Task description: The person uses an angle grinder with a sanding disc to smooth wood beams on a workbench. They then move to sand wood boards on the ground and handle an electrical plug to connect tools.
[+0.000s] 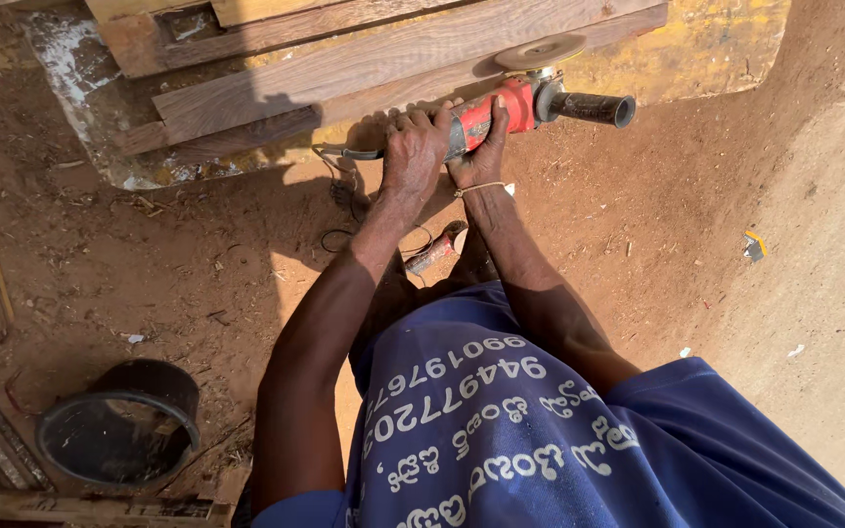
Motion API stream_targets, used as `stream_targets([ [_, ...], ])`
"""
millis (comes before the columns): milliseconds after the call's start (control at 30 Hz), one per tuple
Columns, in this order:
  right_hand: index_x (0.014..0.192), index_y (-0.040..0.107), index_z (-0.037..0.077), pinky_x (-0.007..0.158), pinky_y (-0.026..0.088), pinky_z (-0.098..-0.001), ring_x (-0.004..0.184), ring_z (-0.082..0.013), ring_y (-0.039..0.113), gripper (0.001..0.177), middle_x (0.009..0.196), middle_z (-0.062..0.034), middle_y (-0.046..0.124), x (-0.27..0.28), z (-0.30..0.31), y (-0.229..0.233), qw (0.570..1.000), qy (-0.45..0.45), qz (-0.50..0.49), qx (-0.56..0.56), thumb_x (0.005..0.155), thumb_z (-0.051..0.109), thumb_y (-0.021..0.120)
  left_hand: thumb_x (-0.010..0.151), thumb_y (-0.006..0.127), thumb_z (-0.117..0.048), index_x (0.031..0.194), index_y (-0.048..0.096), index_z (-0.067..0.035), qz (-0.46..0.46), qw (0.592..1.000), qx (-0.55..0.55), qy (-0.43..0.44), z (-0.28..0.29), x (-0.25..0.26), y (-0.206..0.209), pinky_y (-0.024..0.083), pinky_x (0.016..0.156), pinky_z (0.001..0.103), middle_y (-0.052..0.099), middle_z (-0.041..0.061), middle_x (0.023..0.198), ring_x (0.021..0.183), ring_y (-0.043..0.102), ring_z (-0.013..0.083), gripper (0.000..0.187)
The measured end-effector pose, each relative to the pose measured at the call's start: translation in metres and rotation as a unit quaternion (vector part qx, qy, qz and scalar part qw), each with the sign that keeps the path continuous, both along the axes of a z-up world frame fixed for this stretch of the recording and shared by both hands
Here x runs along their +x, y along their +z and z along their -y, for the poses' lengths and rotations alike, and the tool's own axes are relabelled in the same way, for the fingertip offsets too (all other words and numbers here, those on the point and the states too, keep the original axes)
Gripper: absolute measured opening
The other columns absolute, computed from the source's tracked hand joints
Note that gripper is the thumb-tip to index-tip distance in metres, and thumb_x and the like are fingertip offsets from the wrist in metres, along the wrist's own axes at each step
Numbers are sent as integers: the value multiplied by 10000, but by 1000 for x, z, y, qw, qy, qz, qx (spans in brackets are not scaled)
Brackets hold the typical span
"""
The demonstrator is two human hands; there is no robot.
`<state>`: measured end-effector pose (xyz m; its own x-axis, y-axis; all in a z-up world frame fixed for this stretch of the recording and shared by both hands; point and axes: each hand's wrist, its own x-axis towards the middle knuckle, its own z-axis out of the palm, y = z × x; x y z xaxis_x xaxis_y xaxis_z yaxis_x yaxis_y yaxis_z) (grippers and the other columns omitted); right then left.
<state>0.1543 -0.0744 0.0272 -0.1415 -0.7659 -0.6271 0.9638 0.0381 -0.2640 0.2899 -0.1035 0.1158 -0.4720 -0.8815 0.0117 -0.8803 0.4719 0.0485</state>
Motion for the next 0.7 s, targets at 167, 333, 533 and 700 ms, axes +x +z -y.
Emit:
stream_targets([
  [167,1114,655,51,981,568,-429,1037,-270,706,503,1084,-103,720,136,-30,29,989,106,100,32,879,490,723,915,658,-162,1161,577,-59,51,996,67,11,-28,145,24,575,681,426,671,137,872,823,706,298,278],
  [333,1248,633,150,1078,524,-476,1177,-234,647,285,1226,-52,689,258,-54,32,960,139,242,-36,1036,332,692,919,743,-131,1187,555,-19,196,971,136,24,-50,275,46,581,698,409,689,203,923,792,705,282,346],
  [533,1226,592,93,1038,530,-502,1133,-259,674,388,1189,-92,706,370,-88,21,897,232,375,-15,981,378,689,652,914,-263,1173,577,-9,228,951,166,124,-100,352,109,575,766,421,680,167,958,885,702,296,670],
  [700,1176,578,83,994,584,-475,1080,-257,704,355,1152,-99,722,350,-109,43,881,371,291,23,939,305,721,769,931,-267,1115,543,-55,172,943,154,239,-155,326,121,566,819,479,645,136,972,919,681,338,561],
])
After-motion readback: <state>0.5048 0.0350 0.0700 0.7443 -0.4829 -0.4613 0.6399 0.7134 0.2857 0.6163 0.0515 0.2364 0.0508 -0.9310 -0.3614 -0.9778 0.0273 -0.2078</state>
